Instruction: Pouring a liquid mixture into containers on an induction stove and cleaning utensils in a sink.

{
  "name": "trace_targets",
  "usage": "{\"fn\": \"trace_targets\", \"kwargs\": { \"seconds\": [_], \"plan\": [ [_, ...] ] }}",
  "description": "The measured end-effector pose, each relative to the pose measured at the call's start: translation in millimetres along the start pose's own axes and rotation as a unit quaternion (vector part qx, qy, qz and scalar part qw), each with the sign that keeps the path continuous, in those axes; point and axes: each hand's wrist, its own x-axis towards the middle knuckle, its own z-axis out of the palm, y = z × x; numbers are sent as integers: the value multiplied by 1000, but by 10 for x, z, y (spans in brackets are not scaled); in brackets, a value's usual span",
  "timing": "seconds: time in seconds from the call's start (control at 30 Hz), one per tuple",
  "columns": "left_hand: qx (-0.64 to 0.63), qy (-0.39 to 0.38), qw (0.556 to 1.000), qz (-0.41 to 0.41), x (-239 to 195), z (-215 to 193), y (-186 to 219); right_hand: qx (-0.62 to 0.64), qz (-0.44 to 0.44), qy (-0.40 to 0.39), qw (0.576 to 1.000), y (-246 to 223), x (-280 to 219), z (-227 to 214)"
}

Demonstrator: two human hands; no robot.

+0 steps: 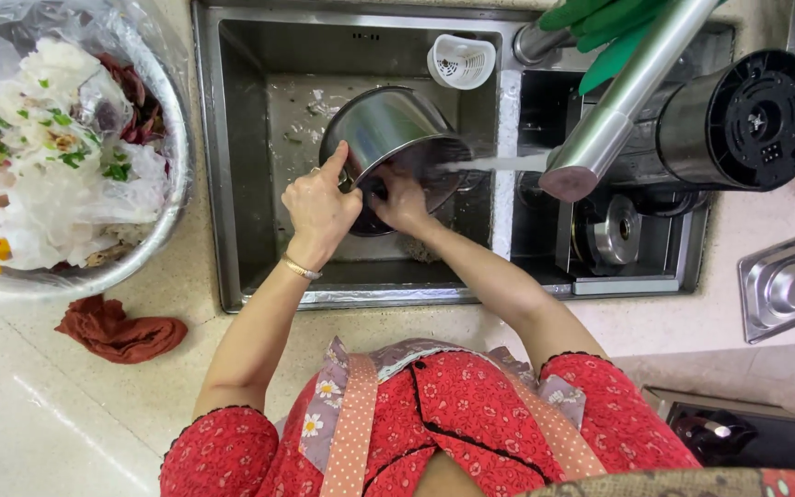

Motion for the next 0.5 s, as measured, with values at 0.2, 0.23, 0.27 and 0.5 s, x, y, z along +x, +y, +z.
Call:
{"fn": "trace_targets", "kwargs": {
  "seconds": [0.2, 0.23, 0.27, 0.5],
  "plan": [
    [28, 29, 997, 72, -39, -69, -254, 431, 115, -311, 840, 392, -198, -164],
    [52, 55, 991, 108, -26, -121, -294, 437, 109, -341, 825, 504, -243, -381],
    [77, 82, 983, 144, -16, -172, -337, 442, 103, -371, 810, 615, -293, -594],
    [173, 222, 923, 264, 50, -631, -430, 651, 219, -91, 721, 1322, 278, -1600]
  ]
}}
